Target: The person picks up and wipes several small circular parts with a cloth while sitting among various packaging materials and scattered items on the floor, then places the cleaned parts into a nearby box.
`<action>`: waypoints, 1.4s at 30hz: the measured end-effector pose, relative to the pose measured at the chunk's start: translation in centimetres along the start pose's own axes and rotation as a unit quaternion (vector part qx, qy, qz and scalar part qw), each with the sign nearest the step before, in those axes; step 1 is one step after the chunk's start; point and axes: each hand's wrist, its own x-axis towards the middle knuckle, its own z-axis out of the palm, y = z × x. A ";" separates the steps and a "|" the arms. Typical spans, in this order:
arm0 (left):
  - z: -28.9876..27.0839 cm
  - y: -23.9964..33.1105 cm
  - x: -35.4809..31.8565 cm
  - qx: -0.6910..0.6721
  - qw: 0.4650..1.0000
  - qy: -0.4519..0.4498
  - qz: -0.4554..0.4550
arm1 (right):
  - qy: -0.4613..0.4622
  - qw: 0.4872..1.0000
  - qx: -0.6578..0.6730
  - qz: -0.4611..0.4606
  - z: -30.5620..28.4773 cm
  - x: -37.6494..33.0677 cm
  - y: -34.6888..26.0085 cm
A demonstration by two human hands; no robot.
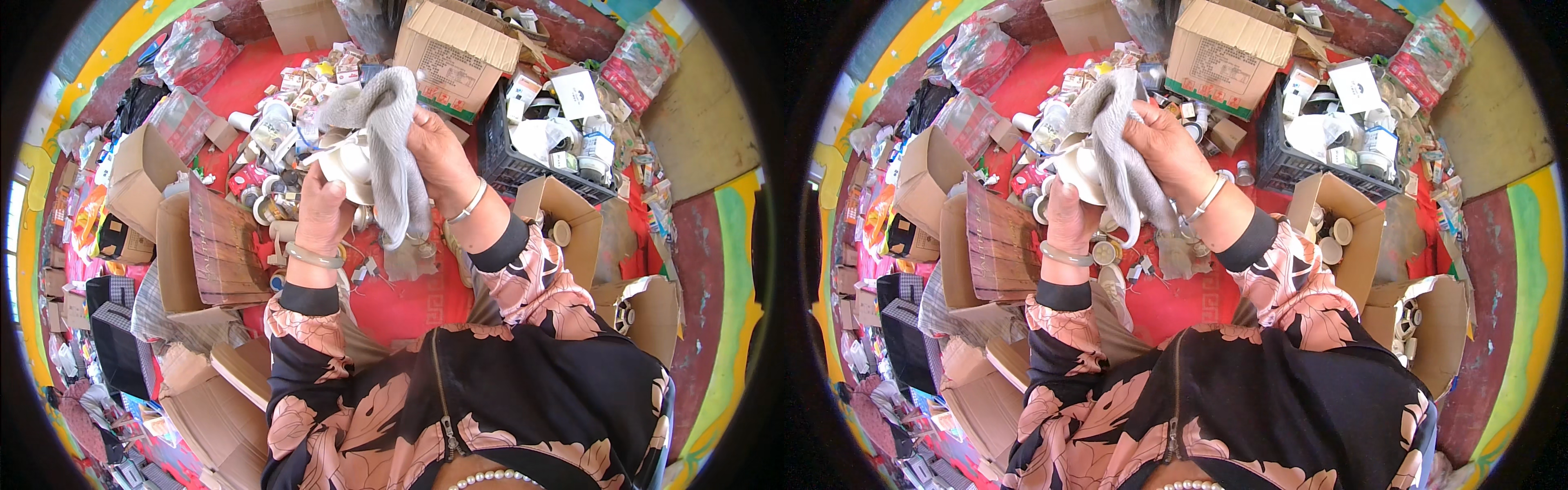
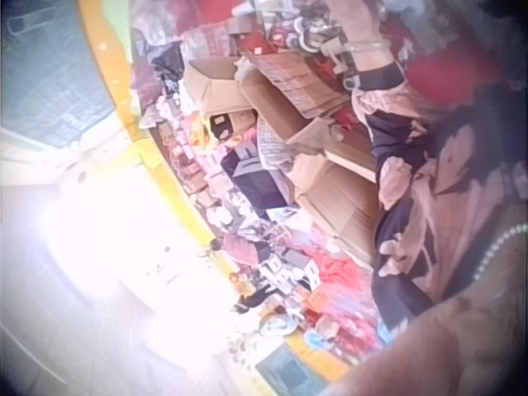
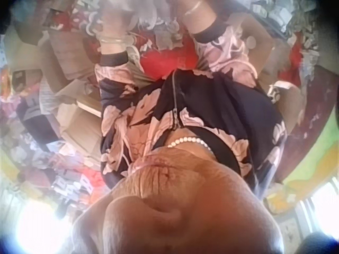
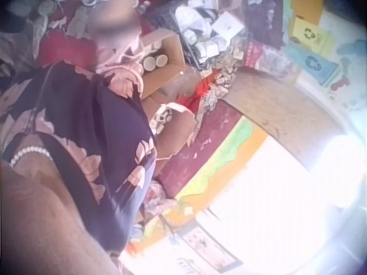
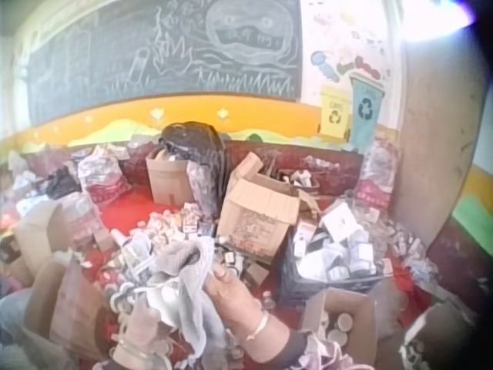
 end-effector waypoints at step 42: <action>-1.0 0.7 0.4 -0.128 0.989 0.034 0.069 | 0.161 0.986 0.010 -0.034 -2.0 0.2 -2.2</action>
